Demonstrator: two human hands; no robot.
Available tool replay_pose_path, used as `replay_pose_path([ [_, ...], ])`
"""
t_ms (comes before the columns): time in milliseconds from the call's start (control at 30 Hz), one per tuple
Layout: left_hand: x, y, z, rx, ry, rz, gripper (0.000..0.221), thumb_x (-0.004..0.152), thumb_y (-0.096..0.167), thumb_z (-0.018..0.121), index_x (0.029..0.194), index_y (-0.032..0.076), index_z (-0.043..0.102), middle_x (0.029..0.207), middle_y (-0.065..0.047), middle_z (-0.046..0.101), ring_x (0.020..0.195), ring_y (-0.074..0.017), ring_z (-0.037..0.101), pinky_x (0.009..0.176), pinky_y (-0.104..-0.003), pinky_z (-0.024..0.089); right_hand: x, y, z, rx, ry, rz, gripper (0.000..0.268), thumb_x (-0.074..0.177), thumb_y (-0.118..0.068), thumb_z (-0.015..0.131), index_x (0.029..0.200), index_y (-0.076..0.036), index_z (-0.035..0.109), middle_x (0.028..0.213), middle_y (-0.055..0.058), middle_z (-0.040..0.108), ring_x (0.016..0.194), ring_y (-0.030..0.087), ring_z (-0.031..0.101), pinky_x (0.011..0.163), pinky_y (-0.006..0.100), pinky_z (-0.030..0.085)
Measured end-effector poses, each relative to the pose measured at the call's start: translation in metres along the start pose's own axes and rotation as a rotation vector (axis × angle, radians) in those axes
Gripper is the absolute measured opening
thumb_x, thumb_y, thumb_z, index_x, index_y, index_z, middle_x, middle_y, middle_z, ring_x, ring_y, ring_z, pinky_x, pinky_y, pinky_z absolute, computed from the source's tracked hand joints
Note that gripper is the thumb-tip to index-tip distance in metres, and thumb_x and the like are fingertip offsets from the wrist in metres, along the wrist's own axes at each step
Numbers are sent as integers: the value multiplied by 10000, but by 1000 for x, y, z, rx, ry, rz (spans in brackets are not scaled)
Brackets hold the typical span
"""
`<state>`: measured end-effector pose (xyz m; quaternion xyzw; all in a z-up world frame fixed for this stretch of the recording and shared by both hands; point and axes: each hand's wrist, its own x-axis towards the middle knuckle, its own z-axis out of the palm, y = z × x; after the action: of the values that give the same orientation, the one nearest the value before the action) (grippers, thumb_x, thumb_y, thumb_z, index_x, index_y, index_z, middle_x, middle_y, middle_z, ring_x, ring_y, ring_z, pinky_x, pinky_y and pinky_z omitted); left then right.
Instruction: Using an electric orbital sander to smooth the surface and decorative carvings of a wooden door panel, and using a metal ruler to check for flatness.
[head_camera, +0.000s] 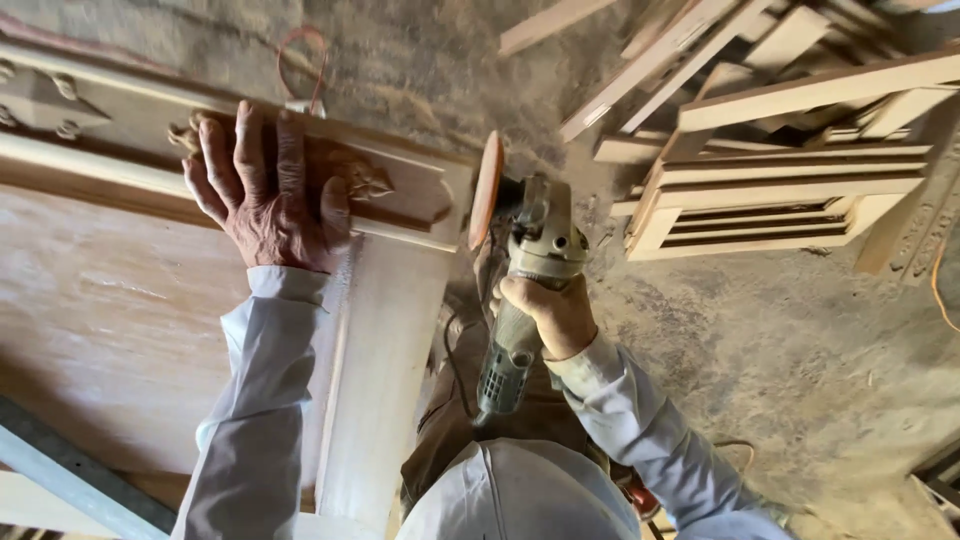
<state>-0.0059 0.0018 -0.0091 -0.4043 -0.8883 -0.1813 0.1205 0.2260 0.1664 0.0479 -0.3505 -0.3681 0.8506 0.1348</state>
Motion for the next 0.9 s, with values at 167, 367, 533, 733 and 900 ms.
replay_pose_path([
  [167, -21, -25, 30, 95, -65, -41, 694, 1085, 661, 352, 1646, 254, 345, 1696, -80, 267, 1544, -467, 182, 1215, -778, 119, -57, -2, -51, -31, 334, 210, 390, 698, -97, 786, 1051, 2, 653, 824, 202, 727, 671, 341, 723, 615, 451, 625],
  [367, -127, 182, -87, -837, -539, 546, 515, 865, 273, 659, 1316, 31, 604, 1282, -211, 626, 1232, -391, 575, 1089, -515, 490, -98, -12, -83, 103, 395, 185, 259, 785, -193, 709, 915, 7, 608, 789, 143, 652, 661, 301, 654, 622, 473, 584],
  [533, -179, 195, -116, -896, -151, 463, 615, 1068, 264, 690, 1536, 9, 381, 1393, -372, 535, 1169, -494, 678, 959, -570, 599, -114, -5, -60, 56, 269, 81, 170, 843, -231, 648, 850, -96, 546, 816, 116, 637, 670, 307, 652, 628, 456, 527],
  [733, -186, 157, -185, -1093, -304, 348, 691, 1013, 295, 658, 1531, -54, 362, 1465, -395, 470, 1333, -513, 558, 1109, -559, 495, -116, 18, -23, 79, -5, 14, 204, 817, -227, 654, 857, -33, 604, 753, 190, 657, 633, 333, 649, 614, 435, 551],
  [900, -216, 143, -198, -1903, -449, -311, 1147, 899, 266, 842, 1634, 50, -11, 1573, -287, 411, 1455, -339, 414, 1205, -469, 316, -141, 41, 76, -137, 26, 231, 204, 675, -60, 763, 854, -18, 675, 771, 105, 651, 660, 244, 608, 583, 341, 476],
])
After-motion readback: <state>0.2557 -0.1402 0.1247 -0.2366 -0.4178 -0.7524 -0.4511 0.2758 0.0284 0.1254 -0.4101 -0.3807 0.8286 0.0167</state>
